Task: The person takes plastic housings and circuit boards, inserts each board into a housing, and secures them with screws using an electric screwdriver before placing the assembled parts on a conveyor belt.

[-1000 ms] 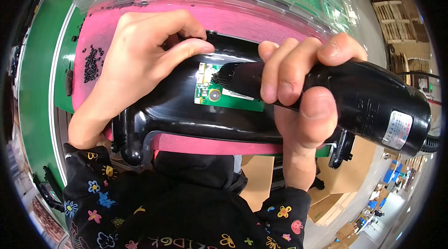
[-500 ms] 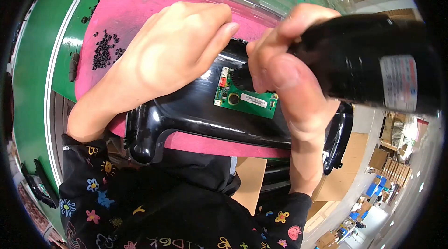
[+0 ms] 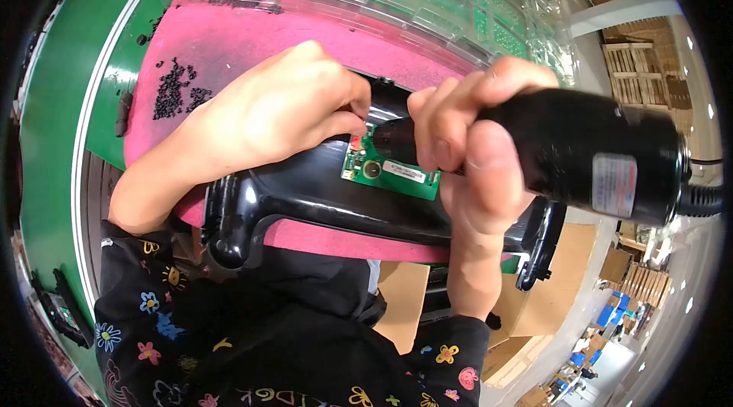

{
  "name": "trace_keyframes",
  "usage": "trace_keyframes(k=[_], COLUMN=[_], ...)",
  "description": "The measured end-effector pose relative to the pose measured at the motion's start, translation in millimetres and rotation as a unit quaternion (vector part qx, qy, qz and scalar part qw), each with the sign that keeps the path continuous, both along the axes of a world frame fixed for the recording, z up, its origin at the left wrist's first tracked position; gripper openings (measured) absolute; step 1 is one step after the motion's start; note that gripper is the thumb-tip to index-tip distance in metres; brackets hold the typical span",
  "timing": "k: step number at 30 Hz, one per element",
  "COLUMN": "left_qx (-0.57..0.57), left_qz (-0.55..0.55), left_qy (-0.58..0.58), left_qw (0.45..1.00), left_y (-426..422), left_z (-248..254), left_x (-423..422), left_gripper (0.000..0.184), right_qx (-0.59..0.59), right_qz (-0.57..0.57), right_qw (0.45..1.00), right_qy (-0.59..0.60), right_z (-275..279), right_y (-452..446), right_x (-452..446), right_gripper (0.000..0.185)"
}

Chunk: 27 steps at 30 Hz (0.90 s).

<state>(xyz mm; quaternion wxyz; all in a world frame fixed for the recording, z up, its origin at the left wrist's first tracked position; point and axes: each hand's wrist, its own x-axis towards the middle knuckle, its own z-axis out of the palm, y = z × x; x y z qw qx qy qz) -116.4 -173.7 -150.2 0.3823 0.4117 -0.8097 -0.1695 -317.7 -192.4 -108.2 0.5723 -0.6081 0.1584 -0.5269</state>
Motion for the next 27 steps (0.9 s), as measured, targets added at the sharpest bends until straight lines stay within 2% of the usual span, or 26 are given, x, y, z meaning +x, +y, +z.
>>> trace_keyframes(k=[2, 6, 8, 12, 14, 18, 20, 24, 26, 27], left_qx=[0.062, 0.084, 0.140, 0.170, 0.113, 0.120, 0.116, 0.145, 0.068, 0.067], left_qz=[-0.019, -0.091, -0.162, -0.176, -0.159, -0.183, -0.148, -0.144, -0.120, -0.123], left_qy=[-0.054, -0.035, 0.014, 0.053, 0.076, 0.089, 0.084, 0.083, 0.073, 0.071], left_qw=[0.996, 0.992, 0.977, 0.968, 0.978, 0.972, 0.979, 0.975, 0.988, 0.988], left_y=[0, -4, -8, -5, -4, -4, -3, -2, -3, -1], left_z=[4, 12, 15, 14, 14, 14, 16, 19, 17, 18], left_x=[-1, -4, -9, -14, -16, -20, -21, -23, -23, -24], left_gripper=[0.015, 0.016, 0.014, 0.012, 0.008, 0.006, 0.005, 0.003, 0.003, 0.003], right_qx=[0.013, 0.037, 0.041, 0.042, 0.042, 0.046, 0.045, 0.052, 0.054, 0.053], right_qz=[-0.012, 0.006, 0.000, 0.011, 0.009, 0.016, 0.010, -0.001, -0.003, -0.004], right_qw=[0.999, 0.981, 0.975, 0.973, 0.972, 0.969, 0.969, 0.970, 0.969, 0.968], right_qy=[-0.045, -0.193, -0.217, -0.227, -0.231, -0.242, -0.243, -0.238, -0.241, -0.245], right_z=[3, 15, 20, 26, 29, 29, 29, 31, 31, 31], right_y=[3, 10, 12, 14, 15, 15, 15, 16, 16, 17], right_x=[-9, -22, -26, -33, -36, -39, -39, -40, -41, -41], right_gripper=[0.031, 0.025, 0.025, 0.025, 0.024, 0.025, 0.025, 0.026, 0.027, 0.027])
